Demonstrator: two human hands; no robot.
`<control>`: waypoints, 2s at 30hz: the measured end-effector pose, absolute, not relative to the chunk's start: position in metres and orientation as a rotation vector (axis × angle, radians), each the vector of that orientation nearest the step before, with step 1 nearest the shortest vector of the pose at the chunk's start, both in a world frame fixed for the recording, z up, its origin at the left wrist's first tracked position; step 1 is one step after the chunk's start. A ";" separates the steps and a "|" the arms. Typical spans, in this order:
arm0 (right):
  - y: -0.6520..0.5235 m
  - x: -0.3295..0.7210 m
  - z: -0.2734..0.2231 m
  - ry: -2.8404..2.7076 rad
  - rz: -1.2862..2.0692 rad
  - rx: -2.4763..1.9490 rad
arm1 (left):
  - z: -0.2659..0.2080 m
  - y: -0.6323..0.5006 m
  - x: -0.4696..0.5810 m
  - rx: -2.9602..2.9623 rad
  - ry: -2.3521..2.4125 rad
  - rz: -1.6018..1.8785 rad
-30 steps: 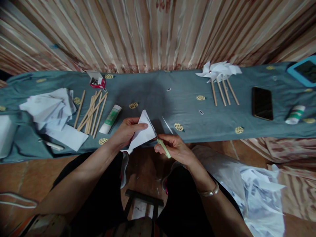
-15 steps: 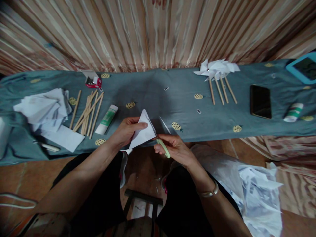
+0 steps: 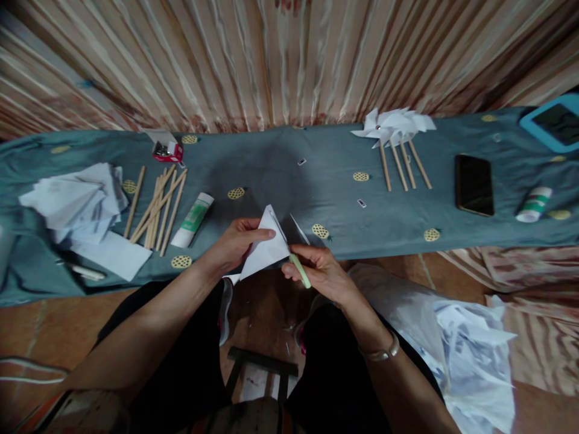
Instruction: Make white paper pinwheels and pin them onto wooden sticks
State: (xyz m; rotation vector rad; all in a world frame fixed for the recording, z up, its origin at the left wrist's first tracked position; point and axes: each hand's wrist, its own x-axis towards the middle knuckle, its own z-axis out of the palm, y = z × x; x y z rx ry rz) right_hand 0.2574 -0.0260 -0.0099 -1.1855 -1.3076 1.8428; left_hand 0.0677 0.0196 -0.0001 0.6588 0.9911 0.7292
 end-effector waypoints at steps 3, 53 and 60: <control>-0.026 0.259 -0.009 -1.287 1.838 -1.216 | 0.000 0.020 0.070 0.649 0.992 0.723; 0.003 0.280 -0.002 -1.809 0.640 -1.966 | -0.015 0.027 0.073 0.664 1.038 0.961; 0.013 0.265 0.017 -2.200 0.130 -2.230 | -0.006 0.025 0.067 0.520 1.035 1.011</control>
